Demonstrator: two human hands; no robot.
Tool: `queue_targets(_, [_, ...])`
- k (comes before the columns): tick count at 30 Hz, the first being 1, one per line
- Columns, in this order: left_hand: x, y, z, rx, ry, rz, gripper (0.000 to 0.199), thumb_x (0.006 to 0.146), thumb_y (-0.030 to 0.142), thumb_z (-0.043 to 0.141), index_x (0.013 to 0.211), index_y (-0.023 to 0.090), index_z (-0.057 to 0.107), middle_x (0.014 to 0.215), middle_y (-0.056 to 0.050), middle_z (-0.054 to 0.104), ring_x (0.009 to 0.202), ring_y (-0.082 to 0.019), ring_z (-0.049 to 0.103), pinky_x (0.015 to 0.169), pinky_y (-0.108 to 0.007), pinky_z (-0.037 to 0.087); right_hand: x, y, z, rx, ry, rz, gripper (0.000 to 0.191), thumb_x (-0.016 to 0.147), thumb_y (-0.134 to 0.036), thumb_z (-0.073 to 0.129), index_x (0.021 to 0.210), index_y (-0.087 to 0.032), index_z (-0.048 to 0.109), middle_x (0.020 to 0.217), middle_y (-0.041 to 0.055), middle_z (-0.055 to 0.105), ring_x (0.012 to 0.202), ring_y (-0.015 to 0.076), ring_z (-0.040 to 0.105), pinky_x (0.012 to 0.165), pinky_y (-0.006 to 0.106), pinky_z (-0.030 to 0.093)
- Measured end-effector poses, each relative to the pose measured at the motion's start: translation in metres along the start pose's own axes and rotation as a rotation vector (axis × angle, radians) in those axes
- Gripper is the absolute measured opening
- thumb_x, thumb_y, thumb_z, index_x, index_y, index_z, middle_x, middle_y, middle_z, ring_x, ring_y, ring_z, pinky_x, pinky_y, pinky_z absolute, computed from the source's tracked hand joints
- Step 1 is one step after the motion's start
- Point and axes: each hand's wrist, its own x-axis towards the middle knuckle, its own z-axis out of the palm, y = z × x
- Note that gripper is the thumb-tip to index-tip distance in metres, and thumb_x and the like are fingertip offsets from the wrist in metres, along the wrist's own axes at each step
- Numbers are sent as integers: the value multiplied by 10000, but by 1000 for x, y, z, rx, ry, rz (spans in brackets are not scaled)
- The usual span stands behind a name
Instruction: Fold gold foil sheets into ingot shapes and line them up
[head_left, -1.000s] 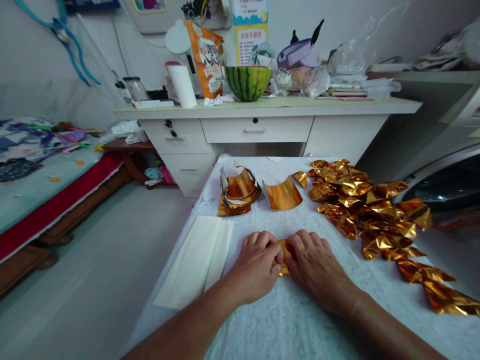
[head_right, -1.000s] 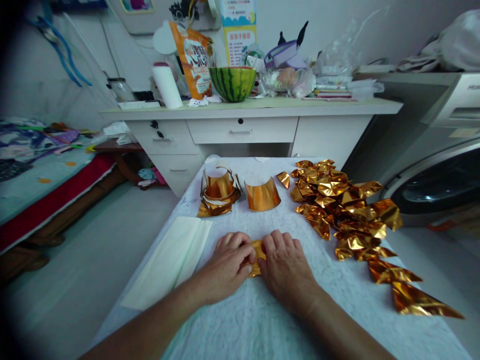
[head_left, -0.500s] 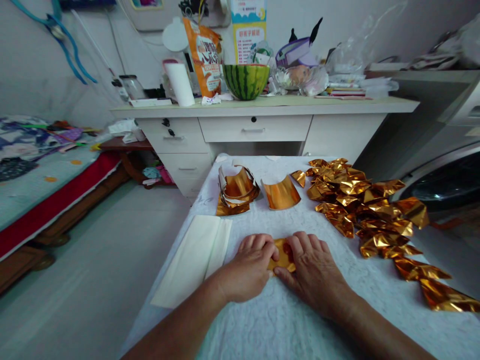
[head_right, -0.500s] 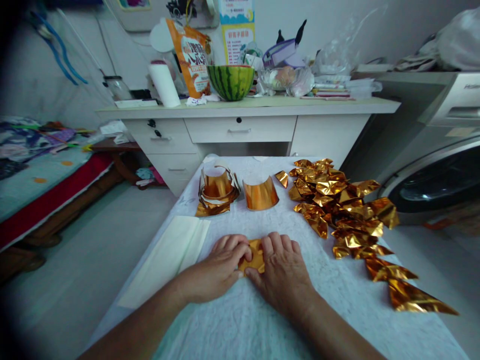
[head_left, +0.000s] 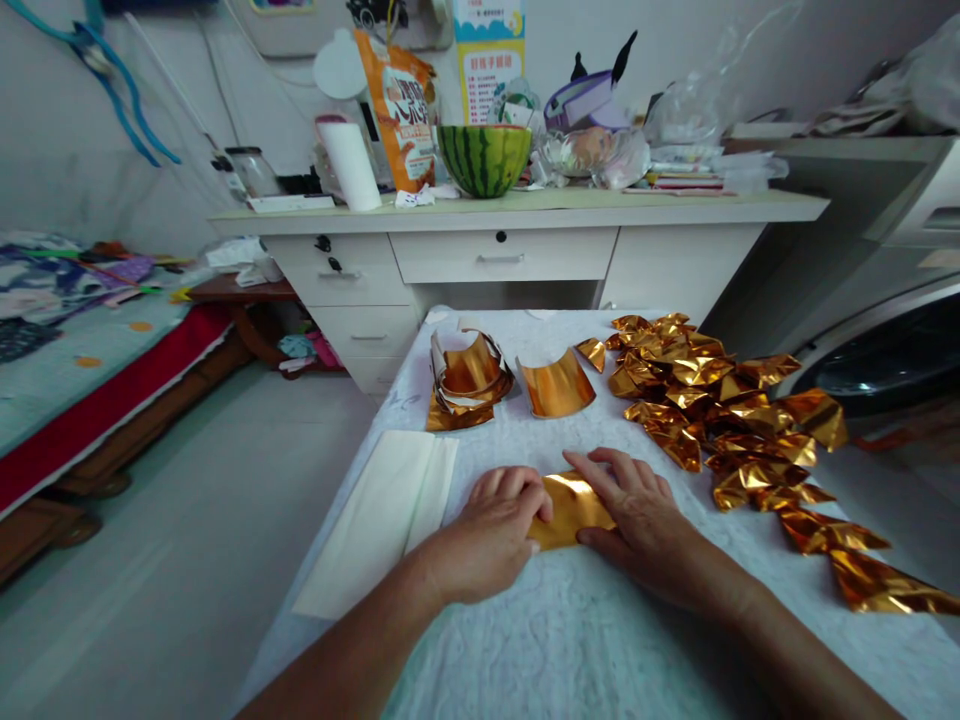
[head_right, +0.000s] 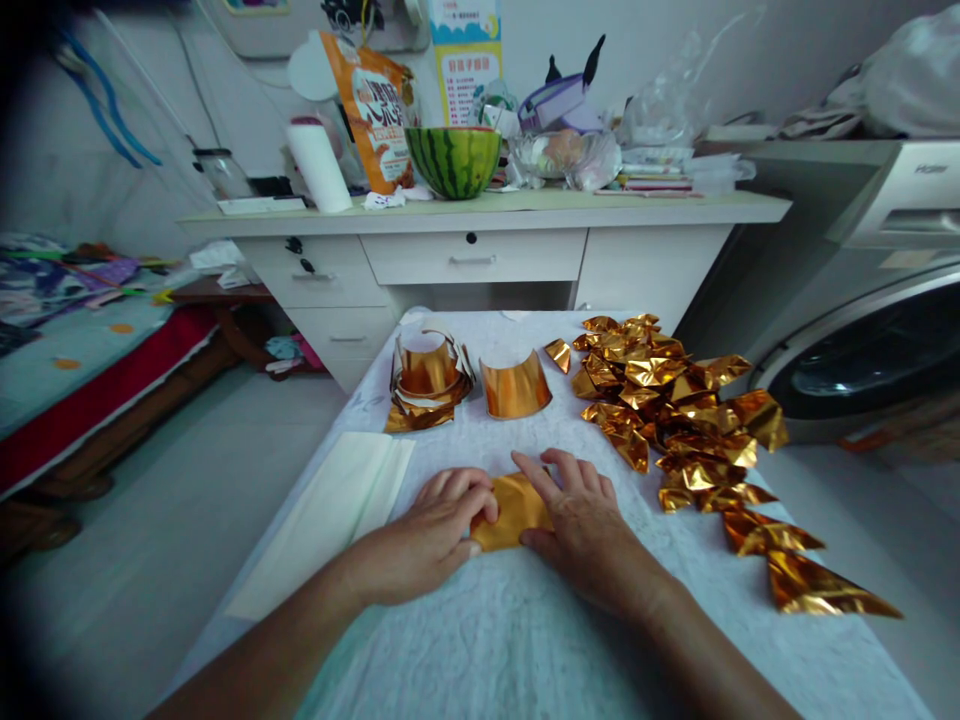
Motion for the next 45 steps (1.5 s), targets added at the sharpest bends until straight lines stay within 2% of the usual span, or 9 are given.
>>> queue_targets(4, [0, 0, 1, 1, 0, 9, 307, 739, 80, 475, 1010, 226, 469, 1246, -53, 443, 1234, -232, 365, 1110, -431, 281, -1, 12, -2, -17, -8, 13, 784, 800, -268, 661, 1496, -352, 310, 1448, 128, 383, 1290, 366, 384, 988, 553, 381])
queue_targets(9, [0, 1, -1, -12, -10, 4, 298, 736, 73, 469, 995, 221, 467, 1238, -57, 450, 1257, -225, 357, 1116, -418, 276, -1, 27, -8, -16, -57, 11, 826, 776, -230, 663, 1510, -307, 292, 1466, 143, 371, 1290, 365, 405, 1005, 539, 399])
queue_targets(13, [-1, -1, -2, -17, -6, 4, 296, 737, 77, 472, 992, 226, 473, 1242, -56, 451, 1268, -226, 351, 1117, -420, 276, -3, 38, -13, 32, -72, -42, 753, 825, -260, 622, 1500, -302, 292, 1451, 133, 388, 1312, 351, 390, 1040, 538, 381])
queue_targets(16, [-2, -2, 0, -20, 8, 22, 278, 742, 75, 473, 972, 231, 481, 1243, -47, 450, 1270, -222, 352, 1117, -416, 275, -5, 40, -21, 91, -35, -97, 693, 837, -195, 567, 1469, -278, 297, 1417, 127, 411, 1303, 310, 408, 1056, 500, 379])
queue_targets(21, [-3, 0, 1, -11, 39, 35, 232, 765, 75, 483, 935, 233, 498, 1230, -33, 460, 1249, -214, 368, 1104, -409, 277, -6, 21, -38, 179, 105, -119, 373, 764, -118, 569, 1115, -206, 480, 1172, 114, 505, 1146, 283, 469, 966, 464, 423])
queue_targets(25, [-3, 4, 2, -8, 87, 32, 177, 776, 211, 633, 890, 228, 499, 1181, -32, 484, 1181, -235, 404, 1046, -418, 317, -3, -5, -37, 225, -63, -205, 198, 741, -68, 569, 868, -210, 517, 946, 52, 548, 908, 223, 506, 796, 373, 445])
queue_targets(33, [1, 4, 7, 45, 201, 19, 261, 726, 334, 768, 824, 219, 556, 1090, -18, 536, 1073, -237, 453, 937, -398, 332, 4, -8, -24, 249, -135, -250, 55, 865, -158, 584, 863, -204, 615, 910, 51, 602, 869, 209, 531, 777, 355, 422])
queue_targets(41, [2, 7, 8, 126, 276, 113, 156, 728, 237, 776, 846, 243, 674, 987, -2, 590, 1026, -224, 473, 885, -371, 334, 3, -4, -26, 283, -115, -320, 97, 935, -223, 555, 887, -205, 637, 909, 45, 610, 895, 198, 554, 780, 329, 419])
queue_targets(45, [3, 5, 10, 140, 209, 161, 32, 820, 190, 660, 838, 215, 669, 869, -8, 622, 899, -193, 531, 815, -333, 379, 3, -5, -26, 259, -117, -316, 108, 899, -142, 547, 878, -201, 635, 891, 43, 610, 871, 195, 552, 781, 333, 417])
